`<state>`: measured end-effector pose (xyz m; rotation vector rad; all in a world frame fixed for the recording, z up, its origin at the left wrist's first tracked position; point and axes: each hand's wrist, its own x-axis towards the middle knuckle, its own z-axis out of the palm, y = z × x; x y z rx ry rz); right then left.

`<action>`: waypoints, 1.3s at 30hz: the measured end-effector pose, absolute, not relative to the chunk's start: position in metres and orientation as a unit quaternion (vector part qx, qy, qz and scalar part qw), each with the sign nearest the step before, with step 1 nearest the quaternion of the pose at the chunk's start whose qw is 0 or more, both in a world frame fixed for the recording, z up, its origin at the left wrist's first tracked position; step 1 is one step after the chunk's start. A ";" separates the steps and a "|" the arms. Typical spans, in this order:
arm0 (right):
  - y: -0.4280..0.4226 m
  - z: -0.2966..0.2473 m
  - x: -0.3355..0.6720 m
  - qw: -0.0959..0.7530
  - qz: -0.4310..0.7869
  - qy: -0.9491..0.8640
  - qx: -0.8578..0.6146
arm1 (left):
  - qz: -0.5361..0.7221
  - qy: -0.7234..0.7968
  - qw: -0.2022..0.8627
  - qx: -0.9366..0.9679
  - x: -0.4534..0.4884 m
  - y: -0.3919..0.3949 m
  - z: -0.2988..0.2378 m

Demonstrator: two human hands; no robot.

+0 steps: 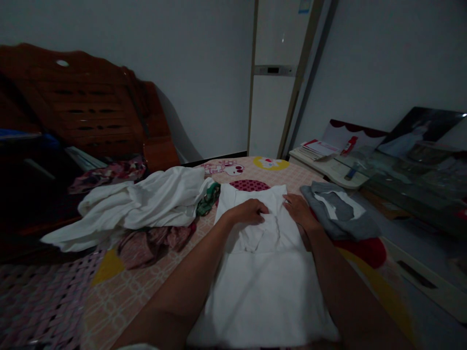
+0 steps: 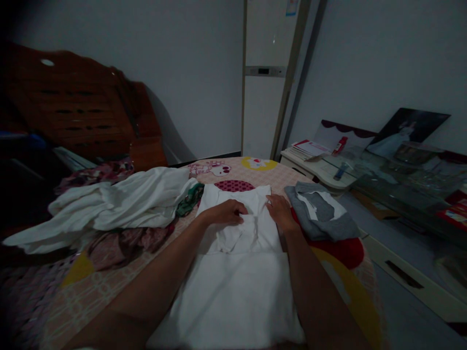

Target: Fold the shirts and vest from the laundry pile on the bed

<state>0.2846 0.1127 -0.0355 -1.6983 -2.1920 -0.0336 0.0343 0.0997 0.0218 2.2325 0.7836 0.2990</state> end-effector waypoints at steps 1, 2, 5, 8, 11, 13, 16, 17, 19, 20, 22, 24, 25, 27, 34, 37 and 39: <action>0.113 -0.035 0.285 0.183 -0.012 -0.778 -0.600 | 0.102 0.303 0.404 0.857 0.028 0.101 0.026; 0.113 -0.035 0.285 0.182 -0.013 -0.779 -0.599 | 0.084 0.300 0.441 0.842 0.021 0.102 0.032; 0.113 -0.036 0.286 0.184 -0.013 -0.778 -0.601 | 0.026 0.301 0.518 0.800 0.000 0.103 0.047; 0.113 -0.037 0.286 0.188 -0.006 -0.777 -0.601 | 0.020 0.316 0.525 0.790 -0.008 0.102 0.057; 0.113 -0.037 0.287 0.197 -0.007 -0.778 -0.597 | 0.050 0.297 0.539 0.786 0.007 0.095 0.056; 0.113 -0.036 0.287 0.204 -0.010 -0.779 -0.592 | 0.061 0.254 0.553 0.791 0.026 0.088 0.048; 0.112 -0.036 0.287 0.207 -0.009 -0.787 -0.582 | 0.054 0.213 0.563 0.797 0.054 0.079 0.029; 0.111 -0.036 0.287 0.206 -0.009 -0.788 -0.580 | 0.035 0.213 0.578 0.787 0.060 0.077 0.023; 0.111 -0.036 0.286 0.205 -0.011 -0.786 -0.583 | -0.009 0.224 0.623 0.750 0.065 0.076 0.012; 0.110 -0.036 0.286 0.203 -0.012 -0.784 -0.587 | -0.026 0.228 0.647 0.727 0.064 0.077 0.008; 0.110 -0.036 0.285 0.199 -0.012 -0.781 -0.592 | -0.033 0.233 0.683 0.691 0.059 0.079 0.006; 0.110 -0.034 0.283 0.199 -0.012 -0.780 -0.594 | -0.026 0.237 0.696 0.677 0.053 0.082 0.007; 0.110 -0.033 0.283 0.204 -0.015 -0.780 -0.592 | -0.027 0.241 0.695 0.677 0.051 0.082 0.009; 0.110 -0.031 0.281 0.223 -0.027 -0.782 -0.582 | -0.042 0.248 0.676 0.692 0.051 0.082 0.011; 0.108 -0.037 0.279 0.174 -0.010 -0.812 -0.557 | -0.034 0.282 0.636 0.717 0.048 0.084 0.017; 0.109 -0.040 0.281 0.172 0.000 -0.810 -0.561 | 0.068 0.317 0.617 0.718 0.023 0.098 0.028; 0.109 -0.040 0.282 0.173 0.010 -0.808 -0.563 | 0.132 0.339 0.588 0.722 0.003 0.107 0.035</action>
